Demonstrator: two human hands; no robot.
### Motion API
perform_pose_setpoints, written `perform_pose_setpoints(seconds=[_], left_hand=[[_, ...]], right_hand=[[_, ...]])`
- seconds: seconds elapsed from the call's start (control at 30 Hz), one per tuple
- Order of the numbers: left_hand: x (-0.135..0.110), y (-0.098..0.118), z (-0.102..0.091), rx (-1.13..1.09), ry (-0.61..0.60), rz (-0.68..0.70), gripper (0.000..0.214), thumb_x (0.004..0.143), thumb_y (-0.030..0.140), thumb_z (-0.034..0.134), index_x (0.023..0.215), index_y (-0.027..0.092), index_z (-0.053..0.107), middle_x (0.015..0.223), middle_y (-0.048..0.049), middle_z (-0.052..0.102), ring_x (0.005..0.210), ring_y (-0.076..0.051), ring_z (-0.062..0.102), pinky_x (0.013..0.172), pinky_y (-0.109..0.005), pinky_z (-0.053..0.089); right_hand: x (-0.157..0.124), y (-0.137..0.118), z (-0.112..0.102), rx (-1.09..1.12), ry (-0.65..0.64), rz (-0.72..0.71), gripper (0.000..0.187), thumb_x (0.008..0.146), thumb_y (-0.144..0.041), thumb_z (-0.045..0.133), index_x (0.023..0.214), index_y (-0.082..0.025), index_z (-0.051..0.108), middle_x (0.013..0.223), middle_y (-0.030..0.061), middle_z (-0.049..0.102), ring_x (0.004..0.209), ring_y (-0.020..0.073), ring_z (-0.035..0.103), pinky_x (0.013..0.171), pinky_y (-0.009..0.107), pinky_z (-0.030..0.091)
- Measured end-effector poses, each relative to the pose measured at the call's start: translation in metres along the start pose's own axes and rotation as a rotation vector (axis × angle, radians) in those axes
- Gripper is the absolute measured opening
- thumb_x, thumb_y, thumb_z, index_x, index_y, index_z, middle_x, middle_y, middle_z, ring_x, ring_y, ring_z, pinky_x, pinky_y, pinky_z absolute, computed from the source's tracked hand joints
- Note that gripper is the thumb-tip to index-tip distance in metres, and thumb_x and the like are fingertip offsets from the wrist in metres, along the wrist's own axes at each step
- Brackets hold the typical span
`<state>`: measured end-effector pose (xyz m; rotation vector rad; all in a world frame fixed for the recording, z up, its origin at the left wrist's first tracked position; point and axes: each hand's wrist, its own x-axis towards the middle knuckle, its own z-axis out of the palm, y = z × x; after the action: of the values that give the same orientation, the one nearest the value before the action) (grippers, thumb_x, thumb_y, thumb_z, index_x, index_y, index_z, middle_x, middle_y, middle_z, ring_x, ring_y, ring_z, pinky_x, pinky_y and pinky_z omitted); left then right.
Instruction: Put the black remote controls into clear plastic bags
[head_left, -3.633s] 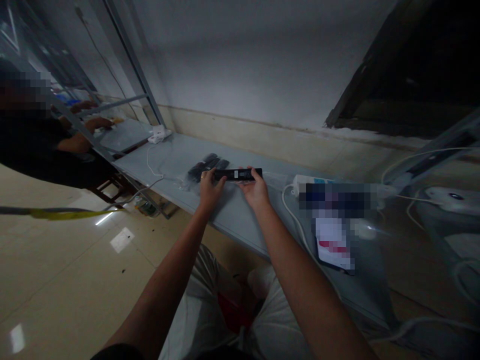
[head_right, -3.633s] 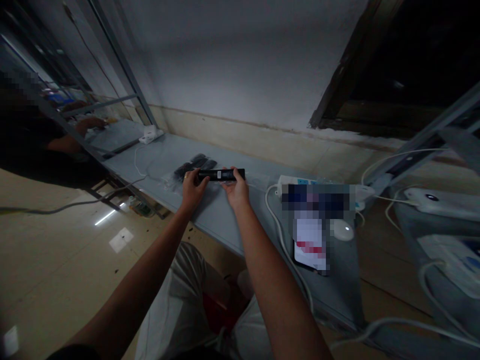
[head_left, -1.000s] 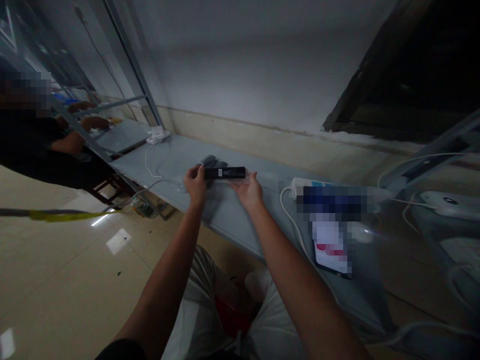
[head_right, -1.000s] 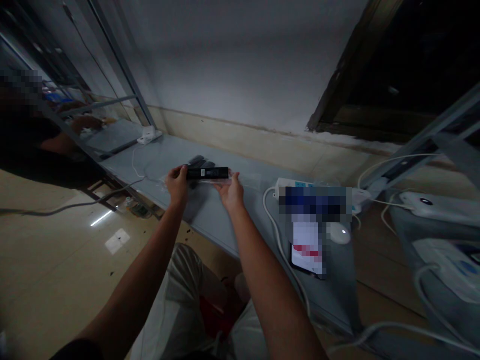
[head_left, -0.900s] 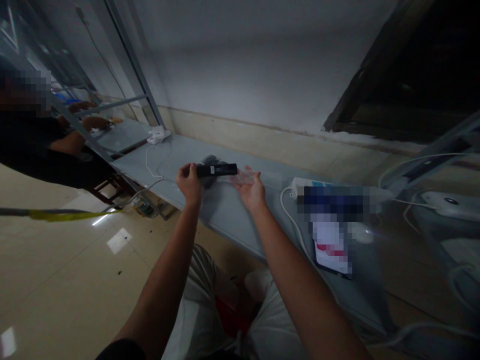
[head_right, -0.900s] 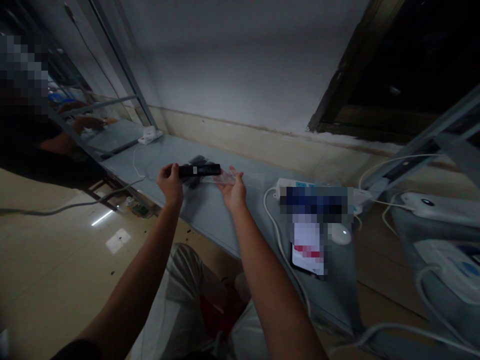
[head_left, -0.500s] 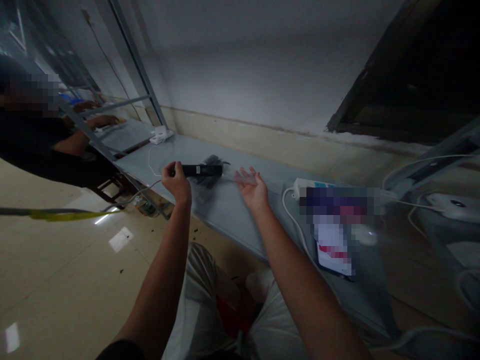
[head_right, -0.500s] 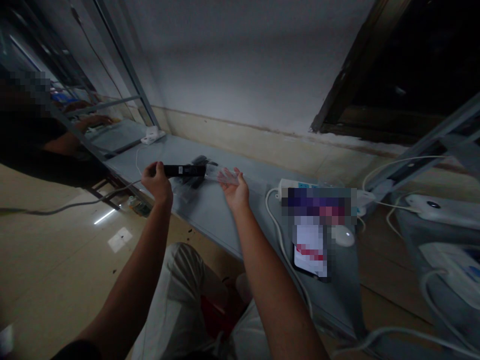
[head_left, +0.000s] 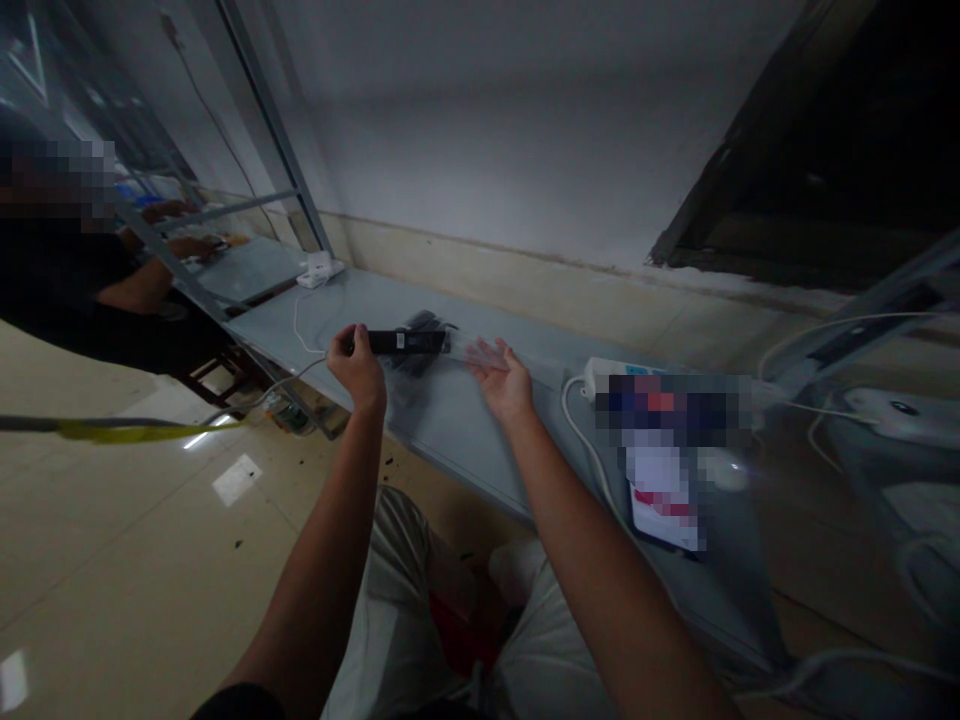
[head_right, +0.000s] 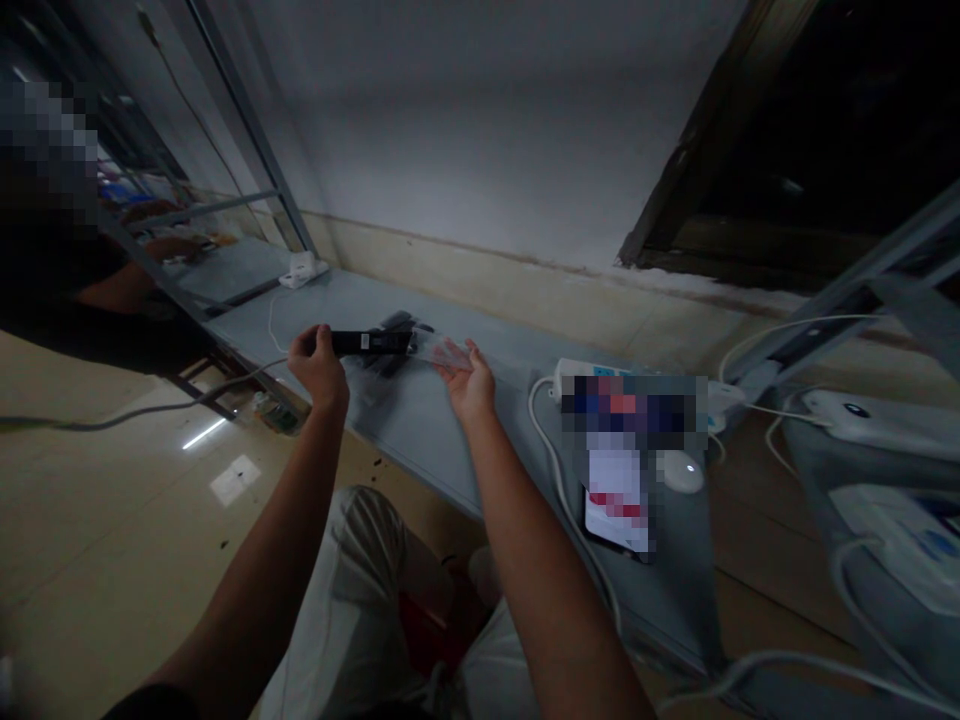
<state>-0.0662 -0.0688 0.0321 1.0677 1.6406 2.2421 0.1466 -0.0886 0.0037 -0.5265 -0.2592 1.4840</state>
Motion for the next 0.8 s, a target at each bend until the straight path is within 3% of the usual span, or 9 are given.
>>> perform_pose_setpoints(seconds=[0.33, 0.6, 0.8], left_hand=[[-0.010, -0.007, 0.009, -0.123, -0.200, -0.170, 0.035, 0.080, 0.043, 0.071, 0.097, 0.013, 0.067, 0.089, -0.0044, 0.064, 0.089, -0.016, 0.063, 0.083, -0.030, 0.051], [-0.024, -0.014, 0.019, -0.134, -0.147, -0.251, 0.045, 0.073, 0.048, 0.077, 0.095, 0.014, 0.057, 0.085, -0.0027, 0.061, 0.079, -0.014, 0.063, 0.073, -0.028, 0.053], [-0.035, -0.019, 0.025, -0.174, -0.164, -0.337, 0.046, 0.071, 0.053, 0.076, 0.087, 0.014, 0.056, 0.081, -0.0018, 0.059, 0.074, -0.014, 0.062, 0.064, -0.029, 0.055]], right_hand=[[0.002, 0.003, 0.002, -0.073, -0.026, 0.015, 0.014, 0.098, -0.024, 0.043, 0.107, -0.023, 0.054, 0.091, 0.0046, 0.078, 0.074, 0.0194, 0.075, 0.065, 0.035, 0.061], [0.002, 0.008, 0.006, -0.076, -0.009, -0.023, 0.018, 0.091, -0.017, 0.051, 0.106, -0.022, 0.059, 0.077, 0.0001, 0.074, 0.070, 0.0188, 0.073, 0.071, 0.042, 0.064], [0.000, 0.014, 0.007, -0.105, -0.083, -0.037, 0.026, 0.084, -0.014, 0.059, 0.108, -0.023, 0.059, 0.087, -0.0001, 0.075, 0.076, 0.0185, 0.074, 0.074, 0.042, 0.064]])
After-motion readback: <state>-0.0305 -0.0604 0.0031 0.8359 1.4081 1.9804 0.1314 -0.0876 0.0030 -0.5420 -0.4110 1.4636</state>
